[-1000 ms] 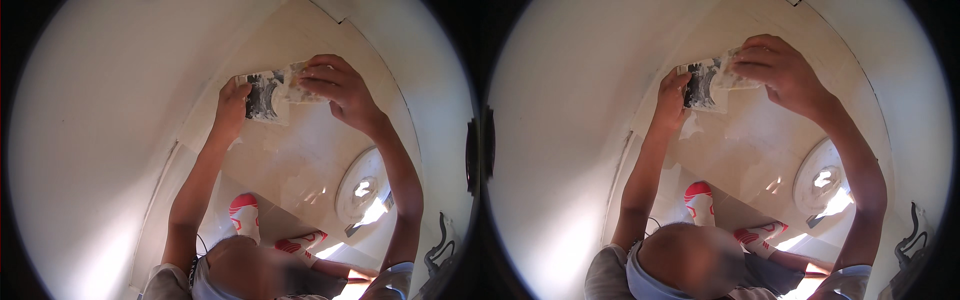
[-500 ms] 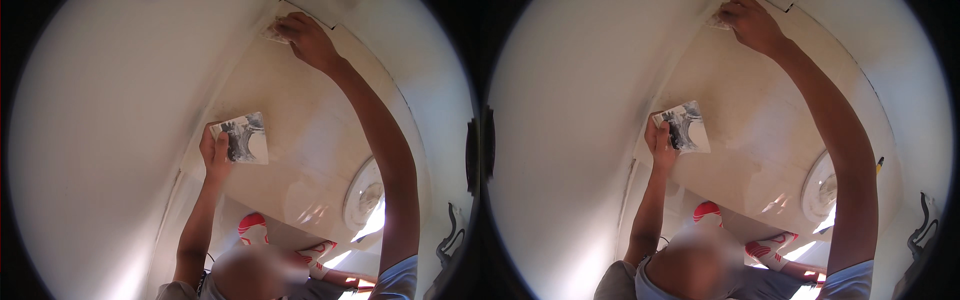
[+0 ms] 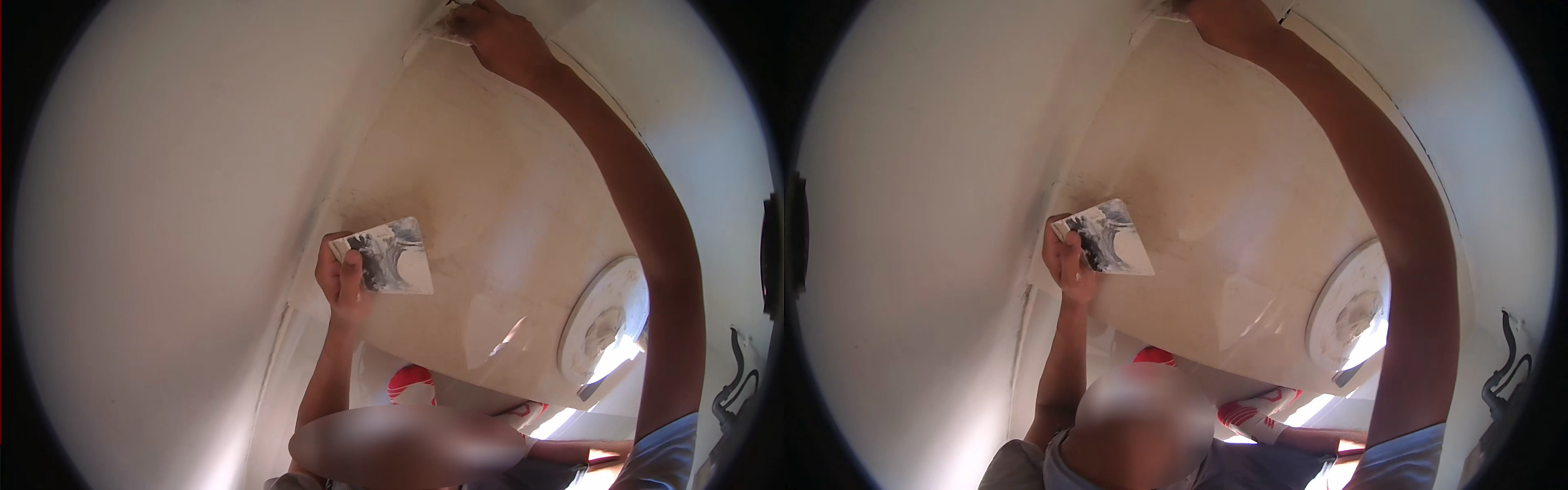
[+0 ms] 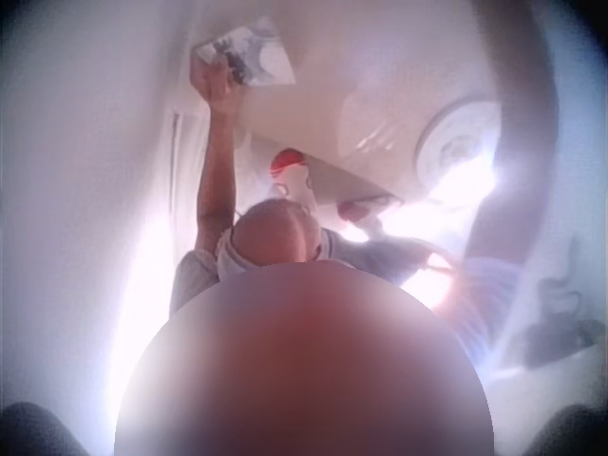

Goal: The person is applying plaster to a wall or corner using a spatula and a bucket of material.

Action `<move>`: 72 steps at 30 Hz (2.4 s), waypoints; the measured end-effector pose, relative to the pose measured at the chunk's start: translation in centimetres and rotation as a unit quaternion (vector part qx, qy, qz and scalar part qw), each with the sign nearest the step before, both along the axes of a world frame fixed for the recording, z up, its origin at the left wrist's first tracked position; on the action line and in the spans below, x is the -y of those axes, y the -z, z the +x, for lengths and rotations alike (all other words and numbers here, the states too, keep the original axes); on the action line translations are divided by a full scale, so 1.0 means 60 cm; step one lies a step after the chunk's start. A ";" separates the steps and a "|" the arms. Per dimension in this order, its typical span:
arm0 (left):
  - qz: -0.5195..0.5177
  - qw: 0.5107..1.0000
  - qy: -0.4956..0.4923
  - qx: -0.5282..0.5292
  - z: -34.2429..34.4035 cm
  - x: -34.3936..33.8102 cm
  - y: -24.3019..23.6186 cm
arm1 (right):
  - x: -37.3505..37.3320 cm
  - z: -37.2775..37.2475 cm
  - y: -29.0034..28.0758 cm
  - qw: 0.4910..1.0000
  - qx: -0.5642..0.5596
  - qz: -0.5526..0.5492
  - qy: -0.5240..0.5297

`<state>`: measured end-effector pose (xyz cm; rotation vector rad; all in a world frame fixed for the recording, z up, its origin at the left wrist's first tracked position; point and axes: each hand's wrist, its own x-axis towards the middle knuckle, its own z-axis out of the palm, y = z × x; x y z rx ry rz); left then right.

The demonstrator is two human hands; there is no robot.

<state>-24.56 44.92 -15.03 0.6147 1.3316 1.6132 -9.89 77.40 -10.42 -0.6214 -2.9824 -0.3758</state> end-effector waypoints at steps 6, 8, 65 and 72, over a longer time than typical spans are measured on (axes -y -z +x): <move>0.015 0.999 -0.028 -0.022 0.023 -0.037 0.022 | -0.033 0.014 0.036 0.996 0.081 0.031 0.023; 0.014 0.999 -0.026 -0.033 0.020 -0.028 0.018 | -0.025 0.007 -0.003 0.982 0.187 0.024 0.024; 0.088 0.987 -0.112 -0.077 0.109 0.360 -0.386 | 0.776 0.142 -0.423 0.281 -0.495 -0.715 0.405; 0.257 0.871 0.009 -0.420 0.095 0.347 -0.344 | 0.751 0.136 -0.382 0.142 -0.480 -0.799 0.334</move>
